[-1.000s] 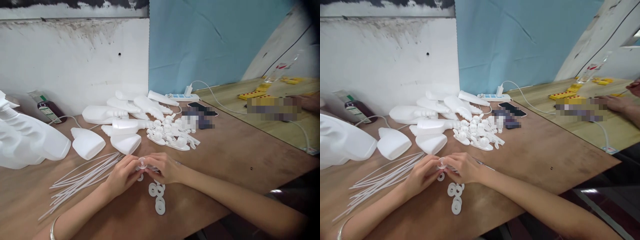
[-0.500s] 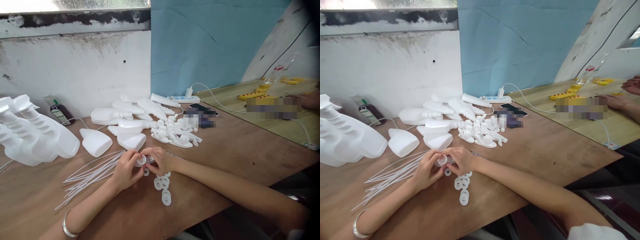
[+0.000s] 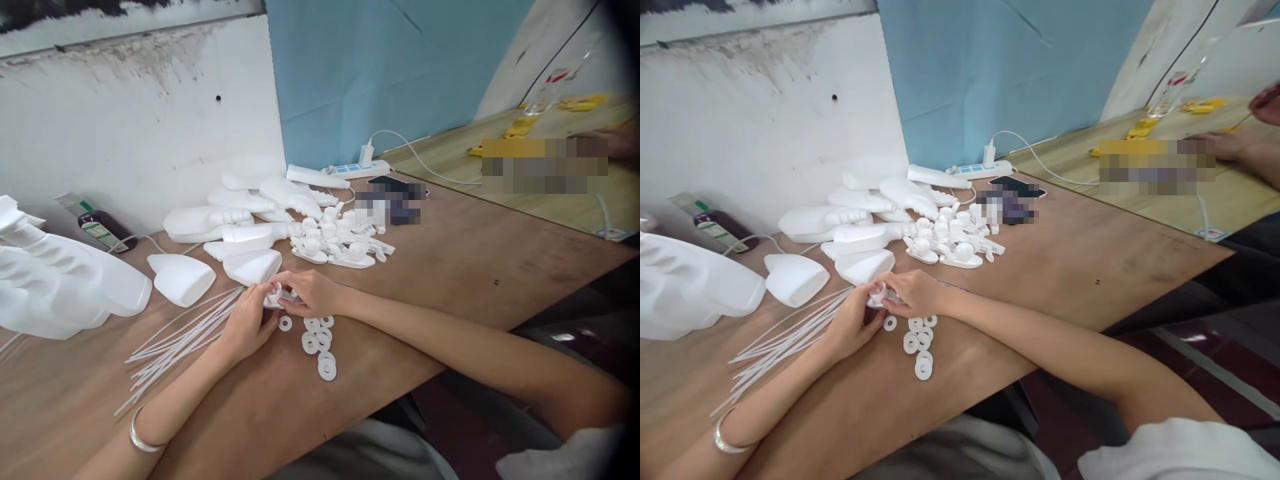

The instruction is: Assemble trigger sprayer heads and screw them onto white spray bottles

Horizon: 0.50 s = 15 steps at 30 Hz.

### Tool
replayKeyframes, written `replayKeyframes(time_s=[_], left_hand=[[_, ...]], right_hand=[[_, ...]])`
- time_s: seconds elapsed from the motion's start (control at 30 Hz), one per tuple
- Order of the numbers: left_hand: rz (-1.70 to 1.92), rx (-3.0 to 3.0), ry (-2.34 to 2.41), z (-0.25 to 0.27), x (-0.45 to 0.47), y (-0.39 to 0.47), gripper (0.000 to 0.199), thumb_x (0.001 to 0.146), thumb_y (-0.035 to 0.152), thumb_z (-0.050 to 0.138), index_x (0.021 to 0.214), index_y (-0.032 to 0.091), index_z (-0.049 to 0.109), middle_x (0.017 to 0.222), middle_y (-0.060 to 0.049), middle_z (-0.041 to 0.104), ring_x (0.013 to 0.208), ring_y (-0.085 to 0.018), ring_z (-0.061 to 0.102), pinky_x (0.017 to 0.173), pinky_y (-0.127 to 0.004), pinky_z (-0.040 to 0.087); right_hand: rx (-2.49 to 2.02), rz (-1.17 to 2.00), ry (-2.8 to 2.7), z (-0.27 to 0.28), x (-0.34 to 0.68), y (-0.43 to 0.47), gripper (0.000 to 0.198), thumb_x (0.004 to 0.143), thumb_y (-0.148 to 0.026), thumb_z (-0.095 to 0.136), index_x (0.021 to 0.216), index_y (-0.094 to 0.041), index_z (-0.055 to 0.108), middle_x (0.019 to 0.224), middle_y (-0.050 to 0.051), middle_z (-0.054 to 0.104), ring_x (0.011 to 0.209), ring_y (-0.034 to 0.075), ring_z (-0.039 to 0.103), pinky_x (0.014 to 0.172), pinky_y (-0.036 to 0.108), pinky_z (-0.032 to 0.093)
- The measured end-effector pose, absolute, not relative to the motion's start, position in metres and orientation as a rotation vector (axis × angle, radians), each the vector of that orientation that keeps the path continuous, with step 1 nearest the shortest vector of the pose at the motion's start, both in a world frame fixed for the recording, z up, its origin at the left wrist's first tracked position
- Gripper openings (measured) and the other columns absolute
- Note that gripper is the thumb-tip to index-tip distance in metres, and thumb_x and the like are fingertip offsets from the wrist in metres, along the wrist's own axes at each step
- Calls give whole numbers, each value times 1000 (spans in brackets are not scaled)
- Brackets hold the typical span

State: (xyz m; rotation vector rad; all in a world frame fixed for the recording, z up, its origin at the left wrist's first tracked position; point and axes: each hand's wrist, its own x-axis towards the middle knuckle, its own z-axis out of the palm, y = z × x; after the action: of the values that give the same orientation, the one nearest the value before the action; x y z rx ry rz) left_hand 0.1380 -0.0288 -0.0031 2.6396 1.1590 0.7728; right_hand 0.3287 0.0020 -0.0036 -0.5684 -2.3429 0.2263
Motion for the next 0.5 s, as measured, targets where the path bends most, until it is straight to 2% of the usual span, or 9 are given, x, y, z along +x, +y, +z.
replayKeyframes(time_s=[0.5], left_hand=[[776, 2650, 1132, -1, 138, -30, 36, 76, 13, 49, 110, 15, 38, 99, -10, 55, 92, -24, 52, 77, -37, 45]], right_hand=[[-573, 184, -2342, -5, 328, 3, 27, 85, -28, 44, 109, -16, 41, 76, 1, 61, 65, 13, 59, 57, 23, 43]])
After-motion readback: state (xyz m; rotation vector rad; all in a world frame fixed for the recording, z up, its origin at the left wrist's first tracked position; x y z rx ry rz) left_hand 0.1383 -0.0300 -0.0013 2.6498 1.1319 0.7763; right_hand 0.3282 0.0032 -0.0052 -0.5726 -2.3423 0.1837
